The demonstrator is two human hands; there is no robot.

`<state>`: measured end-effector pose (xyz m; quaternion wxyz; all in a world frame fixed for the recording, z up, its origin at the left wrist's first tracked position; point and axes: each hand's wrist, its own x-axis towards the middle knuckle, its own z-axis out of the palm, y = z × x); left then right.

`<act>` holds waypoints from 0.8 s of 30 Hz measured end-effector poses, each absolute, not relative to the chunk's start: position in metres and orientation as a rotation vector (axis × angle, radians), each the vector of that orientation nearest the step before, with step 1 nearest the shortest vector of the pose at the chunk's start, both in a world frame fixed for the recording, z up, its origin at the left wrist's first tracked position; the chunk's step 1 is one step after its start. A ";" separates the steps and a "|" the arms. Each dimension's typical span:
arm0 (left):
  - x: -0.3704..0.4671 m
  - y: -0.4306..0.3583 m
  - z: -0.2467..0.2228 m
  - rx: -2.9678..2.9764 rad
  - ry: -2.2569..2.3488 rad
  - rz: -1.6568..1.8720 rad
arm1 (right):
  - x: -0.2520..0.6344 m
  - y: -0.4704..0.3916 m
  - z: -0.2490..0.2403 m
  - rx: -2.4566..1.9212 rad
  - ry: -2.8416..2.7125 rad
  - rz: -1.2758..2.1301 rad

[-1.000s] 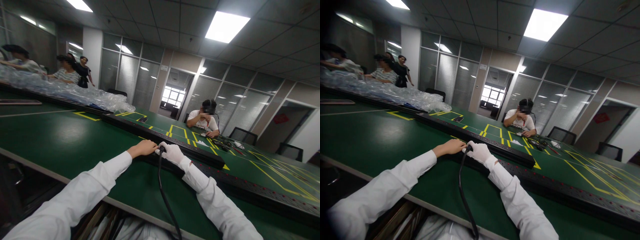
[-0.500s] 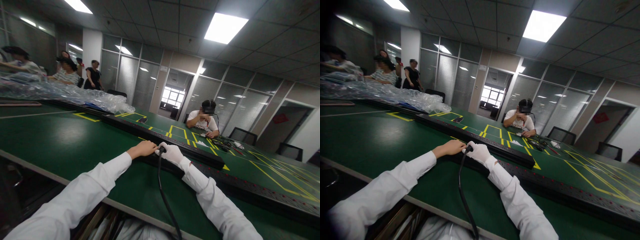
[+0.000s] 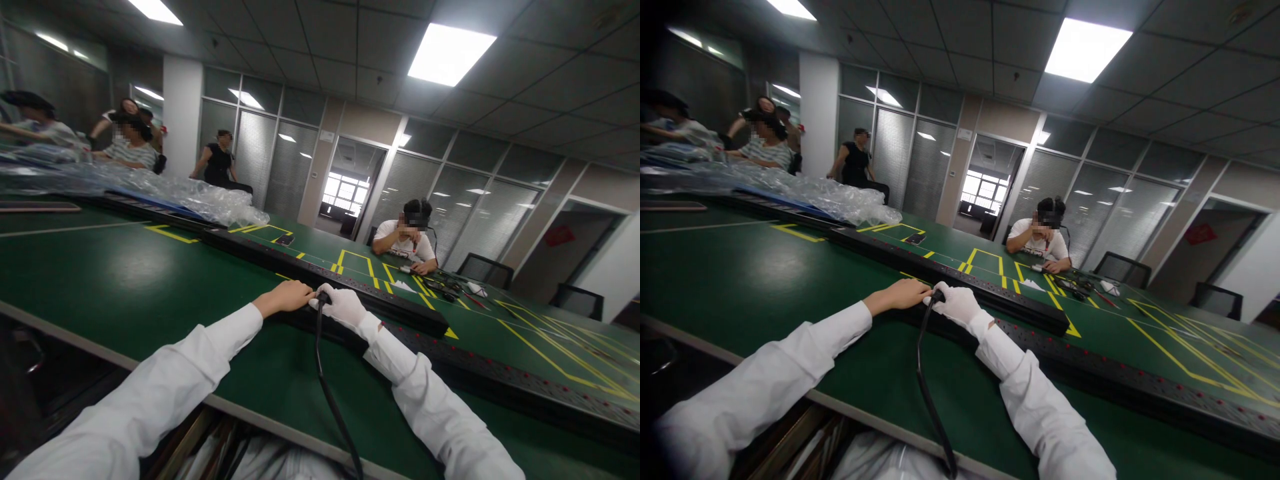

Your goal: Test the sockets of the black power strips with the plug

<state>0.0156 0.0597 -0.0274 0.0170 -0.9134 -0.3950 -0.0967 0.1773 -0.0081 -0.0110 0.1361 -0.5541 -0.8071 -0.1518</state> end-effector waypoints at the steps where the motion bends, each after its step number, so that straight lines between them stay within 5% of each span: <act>1: 0.016 0.060 -0.027 -2.839 -1.229 -0.301 | 0.177 -0.008 -0.011 -1.602 -2.335 -0.432; 24: 0.016 0.060 -0.028 -2.839 -1.259 -0.290 | 0.175 -0.009 -0.012 -1.568 -2.289 -0.436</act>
